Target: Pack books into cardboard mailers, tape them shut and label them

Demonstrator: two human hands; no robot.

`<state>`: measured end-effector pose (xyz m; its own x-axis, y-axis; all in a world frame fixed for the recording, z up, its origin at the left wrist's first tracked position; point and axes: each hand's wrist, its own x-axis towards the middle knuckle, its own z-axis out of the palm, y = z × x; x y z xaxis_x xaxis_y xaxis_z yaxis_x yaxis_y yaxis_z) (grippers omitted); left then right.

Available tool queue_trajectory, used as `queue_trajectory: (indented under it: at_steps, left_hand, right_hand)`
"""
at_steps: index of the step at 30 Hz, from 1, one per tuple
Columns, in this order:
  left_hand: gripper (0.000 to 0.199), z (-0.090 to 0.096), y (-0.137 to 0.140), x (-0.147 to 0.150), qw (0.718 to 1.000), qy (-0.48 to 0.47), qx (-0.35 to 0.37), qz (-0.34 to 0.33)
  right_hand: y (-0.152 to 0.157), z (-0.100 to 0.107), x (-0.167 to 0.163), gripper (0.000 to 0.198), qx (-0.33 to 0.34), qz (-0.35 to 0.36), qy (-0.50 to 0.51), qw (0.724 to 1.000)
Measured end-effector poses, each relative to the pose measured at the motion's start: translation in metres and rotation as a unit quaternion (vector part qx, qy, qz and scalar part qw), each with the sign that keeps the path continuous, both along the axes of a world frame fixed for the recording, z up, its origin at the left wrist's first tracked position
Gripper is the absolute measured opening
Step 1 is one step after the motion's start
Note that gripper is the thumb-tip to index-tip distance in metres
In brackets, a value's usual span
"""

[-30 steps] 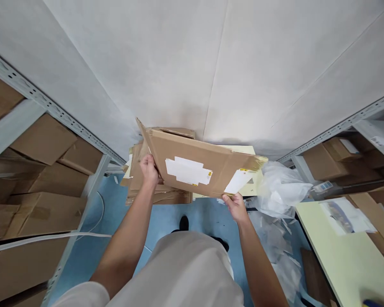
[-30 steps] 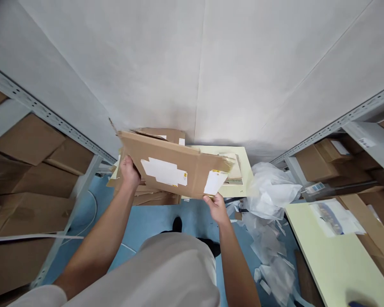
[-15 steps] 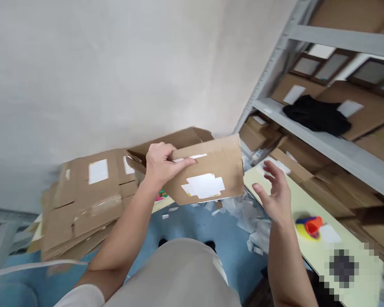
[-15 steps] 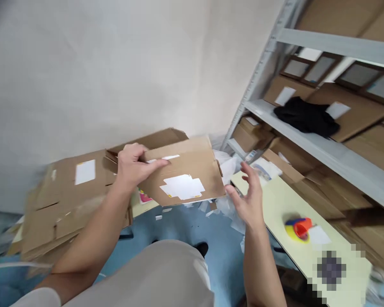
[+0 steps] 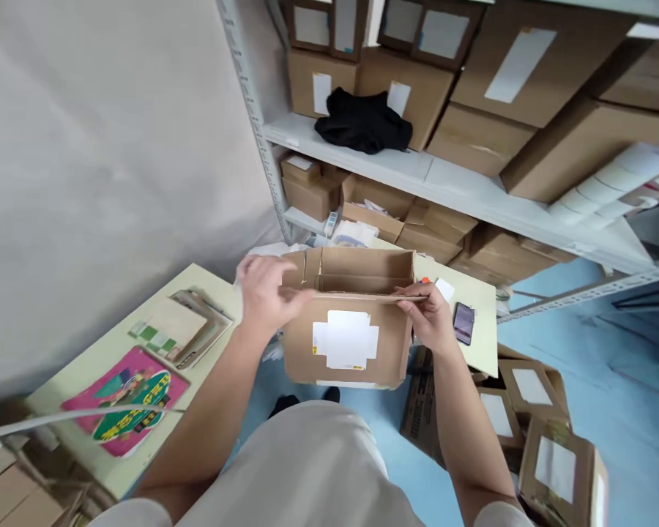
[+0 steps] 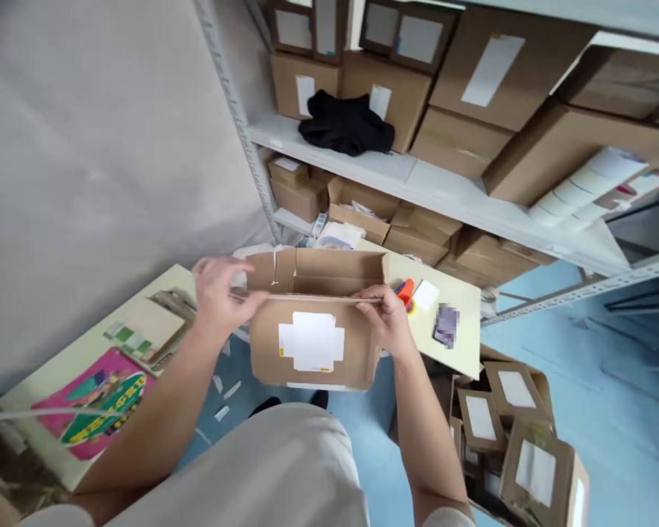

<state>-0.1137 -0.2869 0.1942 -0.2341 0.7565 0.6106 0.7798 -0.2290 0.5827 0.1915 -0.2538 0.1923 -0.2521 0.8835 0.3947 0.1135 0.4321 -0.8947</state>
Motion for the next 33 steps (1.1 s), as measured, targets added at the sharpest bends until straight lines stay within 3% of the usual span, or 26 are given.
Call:
queue_trajectory:
  at_steps: [3, 4, 6, 9, 12, 15, 16, 18, 20, 23, 28, 33]
  left_hand:
    - [0.068, -0.026, 0.044, -0.016, 0.981, -0.188, -0.05, 0.025]
    - [0.069, -0.034, 0.06, -0.02, 0.96, -0.256, -0.11, 0.018]
    - [0.06, -0.045, 0.089, -0.021, 0.924, -0.304, -0.232, -0.027]
    - [0.057, -0.051, 0.126, -0.001, 0.878, -0.276, -0.362, -0.146]
    - [0.058, -0.048, 0.158, 0.026, 0.857, -0.226, -0.409, -0.216]
    - [0.029, -0.047, 0.188, 0.035, 0.842, -0.179, -0.435, -0.264]
    - [0.018, -0.047, 0.198, 0.033, 0.846, -0.163, -0.431, -0.268]
    - [0.008, -0.047, 0.214, 0.022, 0.885, -0.119, -0.389, -0.225]
    - [0.006, -0.045, 0.227, 0.01, 0.929, -0.069, -0.326, -0.16]
    - [0.004, -0.04, 0.239, -0.001, 0.96, -0.011, -0.256, -0.108]
    - [0.006, -0.041, 0.251, 0.011, 0.973, 0.054, -0.21, -0.075]
    - [0.014, -0.048, 0.264, 0.037, 0.95, 0.085, -0.263, -0.147]
  right_hand:
    - [0.013, -0.008, 0.035, 0.019, -0.004, 0.014, 0.055, 0.998]
    - [0.016, -0.01, 0.043, 0.018, -0.01, 0.019, 0.06, 0.998]
    - [0.023, -0.012, 0.054, 0.019, -0.026, 0.023, 0.053, 0.998]
    - [0.036, -0.014, 0.057, 0.023, -0.053, 0.011, 0.029, 0.998]
    - [0.055, -0.014, 0.05, 0.025, -0.057, -0.008, 0.01, 0.998]
    - [0.074, -0.01, 0.044, 0.026, -0.042, -0.038, 0.018, 0.998]
    - [0.079, -0.009, 0.045, 0.025, -0.04, -0.052, 0.024, 0.998]
    - [0.086, -0.008, 0.049, 0.026, -0.046, -0.087, 0.033, 0.995]
    - [0.091, -0.011, 0.057, 0.028, -0.059, -0.121, 0.032, 0.99]
    - [0.101, -0.022, 0.07, 0.03, -0.084, -0.159, 0.016, 0.984]
    - [0.126, -0.045, 0.082, 0.028, -0.12, -0.224, -0.046, 0.966]
    - [0.125, -0.06, 0.071, 0.025, -0.173, -0.234, -0.095, 0.952]
